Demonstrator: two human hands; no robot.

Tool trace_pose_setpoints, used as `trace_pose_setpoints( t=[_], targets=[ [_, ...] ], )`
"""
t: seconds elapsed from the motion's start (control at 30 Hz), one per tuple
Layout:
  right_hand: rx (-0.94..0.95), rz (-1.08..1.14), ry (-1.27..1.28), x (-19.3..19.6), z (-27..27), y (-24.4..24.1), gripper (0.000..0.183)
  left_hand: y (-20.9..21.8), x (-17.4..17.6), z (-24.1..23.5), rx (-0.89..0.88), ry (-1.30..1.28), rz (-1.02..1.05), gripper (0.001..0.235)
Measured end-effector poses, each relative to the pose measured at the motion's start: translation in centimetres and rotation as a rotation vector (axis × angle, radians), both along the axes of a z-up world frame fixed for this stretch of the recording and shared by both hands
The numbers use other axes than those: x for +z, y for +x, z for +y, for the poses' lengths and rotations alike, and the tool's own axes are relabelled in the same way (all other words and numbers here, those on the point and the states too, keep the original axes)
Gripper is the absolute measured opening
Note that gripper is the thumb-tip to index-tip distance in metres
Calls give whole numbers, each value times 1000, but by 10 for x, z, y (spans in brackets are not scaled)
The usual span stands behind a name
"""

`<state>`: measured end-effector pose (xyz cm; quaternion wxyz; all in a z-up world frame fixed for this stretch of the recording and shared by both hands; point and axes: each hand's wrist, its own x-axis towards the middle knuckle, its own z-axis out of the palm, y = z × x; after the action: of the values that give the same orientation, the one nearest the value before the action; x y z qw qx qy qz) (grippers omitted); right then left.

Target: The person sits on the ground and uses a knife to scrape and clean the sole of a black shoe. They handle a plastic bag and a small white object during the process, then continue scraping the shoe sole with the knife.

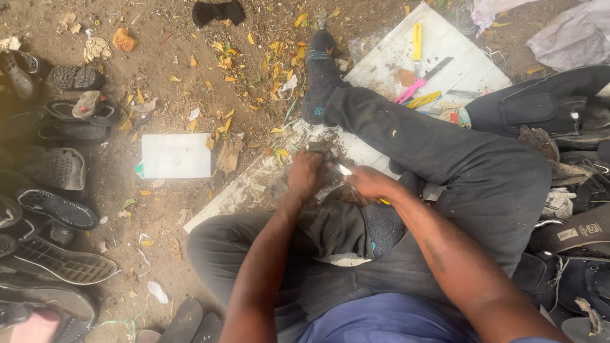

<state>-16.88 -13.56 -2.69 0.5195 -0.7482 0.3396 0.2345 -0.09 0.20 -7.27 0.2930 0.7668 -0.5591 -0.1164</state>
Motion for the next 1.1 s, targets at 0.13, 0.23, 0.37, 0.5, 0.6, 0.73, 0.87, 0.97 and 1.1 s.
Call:
trace_pose_setpoints(
  t=[0.13,0.23,0.37,0.5,0.6,0.73,0.87,0.97,1.1],
  targets=[
    [72,-217,-149,-66,-4,38,39,12,-10,-6,111,-169,89,19],
    [48,-369,-251,-91,-6,46,36,13,-14,-7,159,-369,15,16],
    [-19,-249,-203,-69,41,14,38,3,-22,-9,326,-286,53,18],
    [-78,-98,-118,-24,46,16,37,10,-18,-9,283,-244,187,19],
    [-185,-117,21,-19,41,50,37,11,-20,-9,302,-168,204,21],
    [-173,-111,14,-23,62,31,37,3,-25,-11,400,-361,143,17],
    [-170,-162,59,-44,45,31,37,17,-29,-35,538,-252,300,20],
    [-164,-120,5,-71,25,57,38,27,-27,-43,614,-254,313,23],
    [-96,-314,-92,-85,13,87,39,38,-11,-37,612,-301,677,25]
  ],
)
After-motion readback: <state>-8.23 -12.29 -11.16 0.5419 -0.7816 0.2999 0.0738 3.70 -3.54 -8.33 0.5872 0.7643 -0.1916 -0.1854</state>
